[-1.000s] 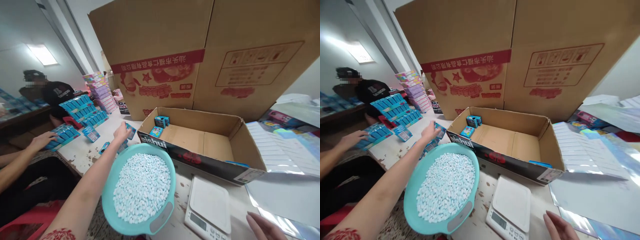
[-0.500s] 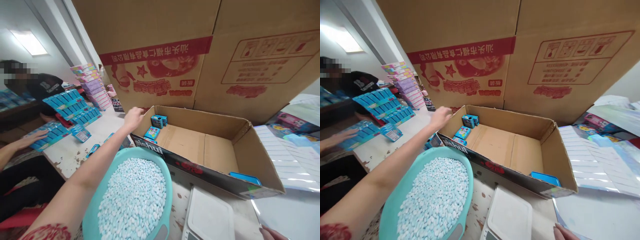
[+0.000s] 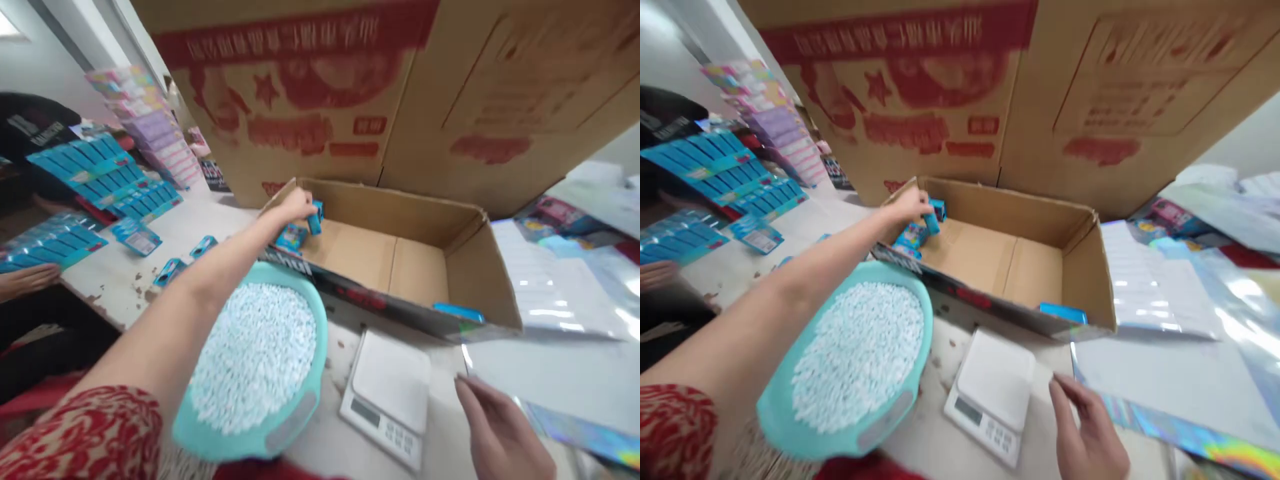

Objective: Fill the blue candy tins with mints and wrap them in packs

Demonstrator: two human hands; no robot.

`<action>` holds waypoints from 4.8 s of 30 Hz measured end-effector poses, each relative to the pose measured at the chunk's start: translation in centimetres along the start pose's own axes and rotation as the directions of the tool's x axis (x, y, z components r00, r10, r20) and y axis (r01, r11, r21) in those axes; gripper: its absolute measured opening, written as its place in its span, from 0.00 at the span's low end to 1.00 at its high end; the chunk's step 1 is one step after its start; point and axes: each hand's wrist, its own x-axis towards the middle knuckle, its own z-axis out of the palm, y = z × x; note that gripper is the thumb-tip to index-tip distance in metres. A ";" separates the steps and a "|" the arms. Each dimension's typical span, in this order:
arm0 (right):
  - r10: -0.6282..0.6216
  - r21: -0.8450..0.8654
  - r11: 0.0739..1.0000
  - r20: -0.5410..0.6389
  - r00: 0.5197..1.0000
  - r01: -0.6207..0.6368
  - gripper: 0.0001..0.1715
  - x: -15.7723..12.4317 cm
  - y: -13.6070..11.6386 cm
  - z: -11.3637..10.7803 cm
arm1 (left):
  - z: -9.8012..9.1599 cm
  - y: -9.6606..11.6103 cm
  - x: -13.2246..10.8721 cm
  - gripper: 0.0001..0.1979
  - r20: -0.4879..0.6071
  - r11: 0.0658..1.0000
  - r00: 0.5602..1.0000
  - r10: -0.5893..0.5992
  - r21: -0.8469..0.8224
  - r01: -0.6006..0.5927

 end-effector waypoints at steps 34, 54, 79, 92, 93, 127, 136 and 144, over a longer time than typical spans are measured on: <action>0.017 0.707 0.483 0.582 0.813 -0.517 0.28 -6.5 -10.3 8.7 | 8.0 -3.1 -27.0 0.12 0.295 0.980 0.948 -0.119 -0.117 0.159; -0.699 0.361 0.707 0.487 0.523 0.608 0.13 -9.3 -12.9 12.9 | 2.1 1.5 -26.8 0.12 0.030 -0.135 0.828 -0.561 -0.989 -0.056; -0.603 0.309 0.782 0.598 0.529 0.541 0.16 -6.8 -14.1 11.6 | 3.3 2.4 -26.3 0.15 -0.081 0.061 0.894 -0.440 -0.996 -0.060; -0.545 0.329 0.824 0.684 0.485 0.462 0.21 -5.8 -14.5 10.8 | 2.9 3.2 -26.1 0.19 0.012 -0.057 0.924 -0.382 -0.998 -0.011; -0.535 0.320 0.831 0.685 0.494 0.456 0.22 -5.7 -14.5 10.9 | 2.9 3.1 -26.1 0.19 0.023 -0.072 0.929 -0.369 -0.997 -0.003; -0.436 0.565 0.800 0.315 0.843 0.203 0.22 -4.8 -9.2 6.8 | 9.5 3.1 -28.5 0.26 0.292 0.989 0.952 0.087 -0.138 -0.047; -0.160 0.502 0.858 0.057 0.986 0.110 0.27 -3.2 -5.6 4.1 | 10.6 3.2 -28.4 0.31 0.307 0.990 0.951 0.026 -0.139 0.018; -0.154 0.519 0.847 0.036 0.987 0.113 0.27 -3.5 -5.3 3.7 | 11.2 3.9 -30.0 0.32 0.313 0.977 0.942 0.123 -0.203 -0.060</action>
